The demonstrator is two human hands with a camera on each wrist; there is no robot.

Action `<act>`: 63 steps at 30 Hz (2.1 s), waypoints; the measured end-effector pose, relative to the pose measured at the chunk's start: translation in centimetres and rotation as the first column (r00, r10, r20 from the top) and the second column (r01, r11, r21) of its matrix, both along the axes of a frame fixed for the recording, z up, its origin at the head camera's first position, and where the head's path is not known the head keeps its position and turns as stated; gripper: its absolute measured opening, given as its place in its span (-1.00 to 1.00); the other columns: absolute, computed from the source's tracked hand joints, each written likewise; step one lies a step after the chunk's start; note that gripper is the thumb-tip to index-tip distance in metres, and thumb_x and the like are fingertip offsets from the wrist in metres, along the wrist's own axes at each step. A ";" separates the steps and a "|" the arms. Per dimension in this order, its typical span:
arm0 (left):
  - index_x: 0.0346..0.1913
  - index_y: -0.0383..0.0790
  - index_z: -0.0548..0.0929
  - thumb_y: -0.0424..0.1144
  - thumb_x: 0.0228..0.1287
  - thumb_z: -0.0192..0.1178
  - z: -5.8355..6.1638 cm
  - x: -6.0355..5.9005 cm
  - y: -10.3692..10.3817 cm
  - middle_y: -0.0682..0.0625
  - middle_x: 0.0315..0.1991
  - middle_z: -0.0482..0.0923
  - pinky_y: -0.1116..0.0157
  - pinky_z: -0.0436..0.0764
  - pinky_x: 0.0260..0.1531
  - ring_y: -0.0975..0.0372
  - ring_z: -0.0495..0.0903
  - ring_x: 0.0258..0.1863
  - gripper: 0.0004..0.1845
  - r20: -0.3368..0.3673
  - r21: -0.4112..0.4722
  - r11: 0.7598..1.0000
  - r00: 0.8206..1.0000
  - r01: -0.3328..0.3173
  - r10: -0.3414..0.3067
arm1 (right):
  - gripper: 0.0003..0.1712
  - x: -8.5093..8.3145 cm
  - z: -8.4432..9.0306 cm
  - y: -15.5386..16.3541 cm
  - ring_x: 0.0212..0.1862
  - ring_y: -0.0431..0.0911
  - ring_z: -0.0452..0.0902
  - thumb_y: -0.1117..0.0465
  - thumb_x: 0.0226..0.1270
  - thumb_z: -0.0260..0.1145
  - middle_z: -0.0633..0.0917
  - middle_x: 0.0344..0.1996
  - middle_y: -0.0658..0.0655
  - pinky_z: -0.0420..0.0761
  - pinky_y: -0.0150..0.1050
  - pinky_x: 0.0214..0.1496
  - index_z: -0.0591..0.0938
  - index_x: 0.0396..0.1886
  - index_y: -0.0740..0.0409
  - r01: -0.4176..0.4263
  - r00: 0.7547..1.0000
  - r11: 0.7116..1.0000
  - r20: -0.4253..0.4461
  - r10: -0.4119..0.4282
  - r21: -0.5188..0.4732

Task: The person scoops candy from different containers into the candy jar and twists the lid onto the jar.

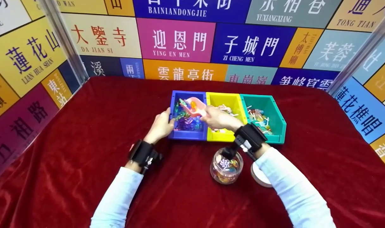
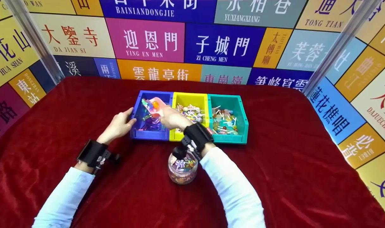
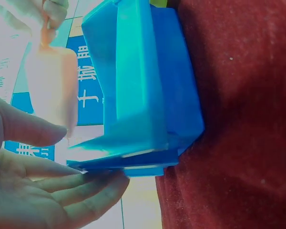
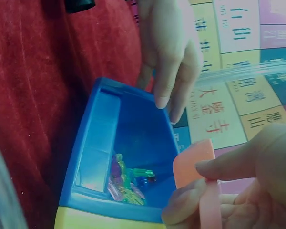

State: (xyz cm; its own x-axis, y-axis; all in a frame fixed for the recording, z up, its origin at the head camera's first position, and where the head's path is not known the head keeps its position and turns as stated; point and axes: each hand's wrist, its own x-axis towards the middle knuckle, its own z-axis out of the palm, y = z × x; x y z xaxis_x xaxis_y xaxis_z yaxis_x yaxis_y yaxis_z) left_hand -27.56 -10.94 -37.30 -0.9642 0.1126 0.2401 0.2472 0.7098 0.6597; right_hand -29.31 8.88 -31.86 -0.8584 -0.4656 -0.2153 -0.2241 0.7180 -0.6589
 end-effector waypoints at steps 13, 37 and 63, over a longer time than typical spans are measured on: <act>0.08 -0.56 0.38 -0.53 0.09 0.01 0.3 0.5 0.9 -0.37 0.07 0.39 0.19 0.29 0.16 -0.06 0.36 0.11 -0.57 -0.258 0.120 0.992 0.966 0.036 -0.004 | -0.75 1.6 0.1 3.8 -0.64 -0.24 0.22 0.22 0.34 0.02 0.40 -0.61 0.03 0.22 -0.48 -0.62 0.36 -0.15 0.36 0.001 0.988 0.986 -0.149 -0.026 -0.164; 0.13 -0.43 0.35 -0.24 0.20 0.13 0.5 2.9 4.7 -0.26 0.06 0.44 0.17 0.42 0.05 0.00 0.42 0.07 -0.51 -0.089 0.236 0.805 0.837 0.544 -0.540 | -0.73 5.5 0.3 12.7 -0.57 -0.24 0.36 0.23 0.27 0.13 0.51 -0.53 0.04 0.37 -0.46 -0.59 0.57 -0.13 0.30 -0.005 0.981 0.879 -0.174 -0.089 -0.478; 0.25 -0.28 0.22 -0.18 -0.14 0.39 -0.7 5.4 8.2 -0.11 0.12 0.41 0.39 0.43 0.01 0.23 0.41 0.08 -0.16 0.174 0.177 0.656 0.632 0.734 -0.755 | -0.84 8.4 -1.8 18.0 -0.30 -0.07 0.49 0.43 0.21 0.12 0.64 -0.37 0.16 0.55 -0.32 -0.25 0.55 -0.24 0.22 -0.273 0.961 0.876 -0.144 0.234 -0.397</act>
